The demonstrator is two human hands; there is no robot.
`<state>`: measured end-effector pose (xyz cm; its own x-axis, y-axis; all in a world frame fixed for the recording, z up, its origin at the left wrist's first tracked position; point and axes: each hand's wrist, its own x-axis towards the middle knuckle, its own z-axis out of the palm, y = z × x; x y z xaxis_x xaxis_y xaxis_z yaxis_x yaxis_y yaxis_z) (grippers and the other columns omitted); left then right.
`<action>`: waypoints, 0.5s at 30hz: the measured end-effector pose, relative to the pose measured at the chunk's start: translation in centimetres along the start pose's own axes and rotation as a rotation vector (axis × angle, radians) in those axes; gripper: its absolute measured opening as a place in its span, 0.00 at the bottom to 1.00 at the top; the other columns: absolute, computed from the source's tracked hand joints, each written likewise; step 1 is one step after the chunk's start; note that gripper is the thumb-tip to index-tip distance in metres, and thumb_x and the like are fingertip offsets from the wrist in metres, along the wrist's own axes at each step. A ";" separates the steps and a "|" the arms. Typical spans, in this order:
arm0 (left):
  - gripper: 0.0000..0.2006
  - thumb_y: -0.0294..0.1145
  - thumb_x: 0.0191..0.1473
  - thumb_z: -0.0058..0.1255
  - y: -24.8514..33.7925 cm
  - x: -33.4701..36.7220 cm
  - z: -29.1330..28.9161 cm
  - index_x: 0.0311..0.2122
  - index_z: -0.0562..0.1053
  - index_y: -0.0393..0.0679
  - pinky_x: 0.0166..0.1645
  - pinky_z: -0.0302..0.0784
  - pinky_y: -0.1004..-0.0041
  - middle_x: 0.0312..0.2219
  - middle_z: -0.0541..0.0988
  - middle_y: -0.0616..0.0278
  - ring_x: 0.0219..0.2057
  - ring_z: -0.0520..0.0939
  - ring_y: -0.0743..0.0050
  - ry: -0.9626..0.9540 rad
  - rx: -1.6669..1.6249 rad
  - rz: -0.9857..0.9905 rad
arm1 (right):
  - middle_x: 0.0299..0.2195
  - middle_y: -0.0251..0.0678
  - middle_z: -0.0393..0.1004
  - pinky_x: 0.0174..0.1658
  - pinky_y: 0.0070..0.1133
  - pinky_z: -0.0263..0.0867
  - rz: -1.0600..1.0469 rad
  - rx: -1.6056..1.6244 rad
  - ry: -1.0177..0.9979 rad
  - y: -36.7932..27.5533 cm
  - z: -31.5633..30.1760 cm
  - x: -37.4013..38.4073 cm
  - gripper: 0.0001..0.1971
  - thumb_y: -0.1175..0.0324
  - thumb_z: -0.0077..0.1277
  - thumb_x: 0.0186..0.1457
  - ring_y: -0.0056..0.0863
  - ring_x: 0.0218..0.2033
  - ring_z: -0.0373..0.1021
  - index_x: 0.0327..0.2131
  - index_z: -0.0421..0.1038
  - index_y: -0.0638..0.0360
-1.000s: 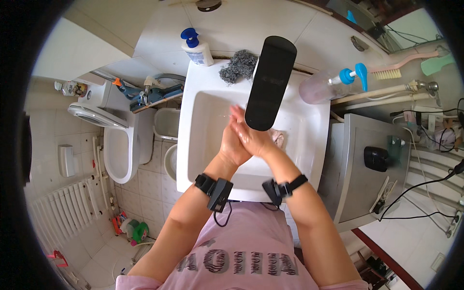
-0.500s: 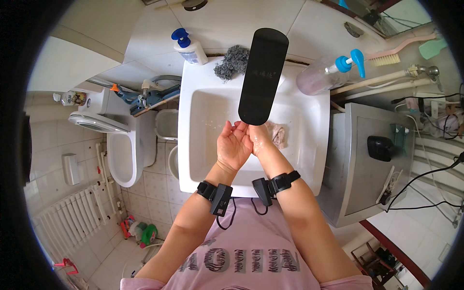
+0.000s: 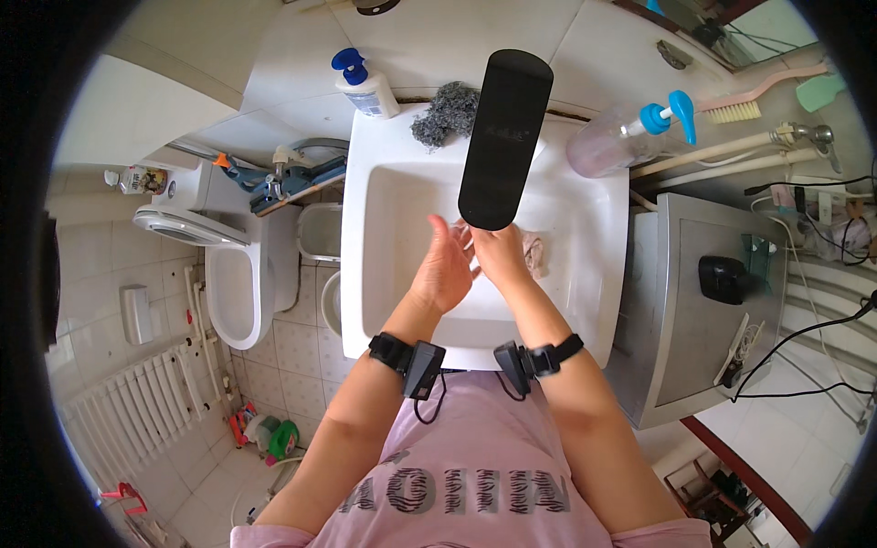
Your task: The recorder washes a small white cloth in a bathroom sink using liquid soap.
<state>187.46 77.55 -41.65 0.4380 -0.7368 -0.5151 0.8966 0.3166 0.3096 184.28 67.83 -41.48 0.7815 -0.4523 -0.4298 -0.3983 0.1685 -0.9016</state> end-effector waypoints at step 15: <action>0.36 0.35 0.37 0.56 0.0 1.0 -0.1 0.54 0.55 0.43 0.50 0.59 0.63 0.48 0.62 0.53 0.48 0.65 0.54 0.500 1.464 0.684 | 0.22 0.30 0.63 0.36 0.22 0.63 0.261 1.117 -0.030 2.1 -0.8 0.8 0.05 0.69 0.46 0.52 0.24 0.27 0.63 0.27 0.64 0.58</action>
<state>187.86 76.92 -42.27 0.9255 -0.3706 -0.0787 -0.1346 -0.5158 0.8461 183.70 67.09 -43.71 0.7550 -0.2708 -0.5971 0.0871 0.9441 -0.3180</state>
